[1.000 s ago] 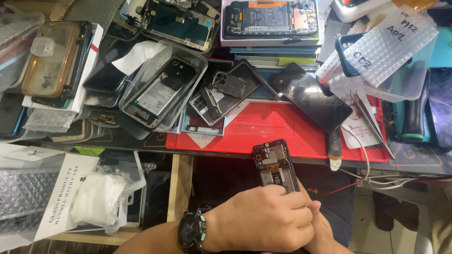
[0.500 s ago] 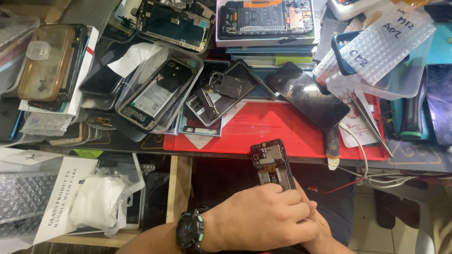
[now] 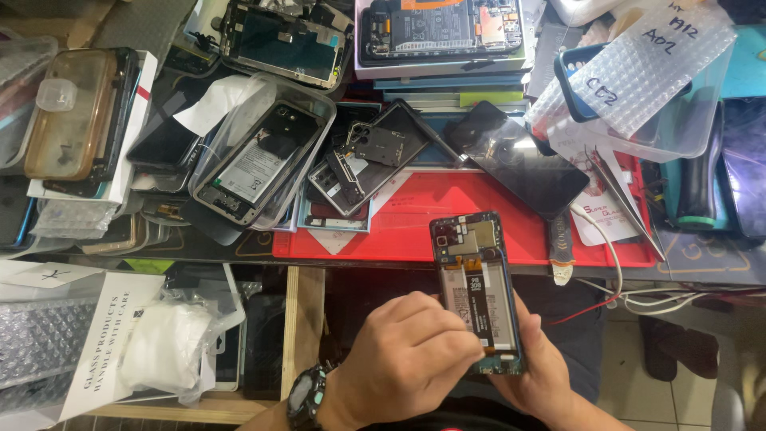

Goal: The person disassembles a mobile phone on a workbench, removes internal parts by hand and with a small tool, installs a component, and applies heat to the screen surface with a heat gun.

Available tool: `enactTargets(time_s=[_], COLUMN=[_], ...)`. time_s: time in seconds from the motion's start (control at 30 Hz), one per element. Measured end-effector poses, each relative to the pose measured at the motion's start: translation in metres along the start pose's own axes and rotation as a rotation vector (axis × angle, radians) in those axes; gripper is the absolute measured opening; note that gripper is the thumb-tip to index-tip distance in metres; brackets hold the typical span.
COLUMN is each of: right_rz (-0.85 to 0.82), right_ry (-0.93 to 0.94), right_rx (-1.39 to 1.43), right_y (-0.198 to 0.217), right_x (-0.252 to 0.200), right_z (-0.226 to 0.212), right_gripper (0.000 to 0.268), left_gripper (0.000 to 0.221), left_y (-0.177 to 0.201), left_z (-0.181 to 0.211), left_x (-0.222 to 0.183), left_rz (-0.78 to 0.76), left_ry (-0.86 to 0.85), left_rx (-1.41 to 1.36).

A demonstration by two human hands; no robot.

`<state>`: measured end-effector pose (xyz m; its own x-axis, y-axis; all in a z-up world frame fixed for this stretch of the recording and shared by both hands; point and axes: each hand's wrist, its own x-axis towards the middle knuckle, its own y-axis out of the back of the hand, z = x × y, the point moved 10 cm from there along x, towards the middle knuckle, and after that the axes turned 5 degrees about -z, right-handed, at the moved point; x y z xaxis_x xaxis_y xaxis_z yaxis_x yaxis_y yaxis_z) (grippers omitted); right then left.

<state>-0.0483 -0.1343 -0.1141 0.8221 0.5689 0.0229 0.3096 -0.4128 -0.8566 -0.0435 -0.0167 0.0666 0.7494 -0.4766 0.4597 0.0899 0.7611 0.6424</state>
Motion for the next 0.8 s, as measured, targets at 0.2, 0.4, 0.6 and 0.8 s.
enactTargets(time_s=[0.2,0.4,0.6,0.8], right_rz=[-0.049,-0.087,-0.100,-0.093], right_ry=[0.005,0.030,0.061,0.094], right_rx=[-0.032,-0.058,-0.130,-0.130], right_y=[-0.028,-0.036,-0.034,-0.027], right_x=[0.018,0.021,0.020,0.017], right_z=[-0.017,-0.018,-0.019,-0.018], right_gripper=[0.071,0.070,0.073,0.075], left_gripper=[0.021,0.024,0.020,0.020], left_y=[-0.003,-0.016,-0.021,-0.023], left_z=[0.011,0.018,0.015,0.009], left_x=[-0.026,-0.034,-0.035,-0.029], left_rz=[0.092,0.126,0.089,0.042], left_ry=[-0.079,-0.078,-0.081,-0.045], left_rx=[0.194,0.359,0.411,0.349])
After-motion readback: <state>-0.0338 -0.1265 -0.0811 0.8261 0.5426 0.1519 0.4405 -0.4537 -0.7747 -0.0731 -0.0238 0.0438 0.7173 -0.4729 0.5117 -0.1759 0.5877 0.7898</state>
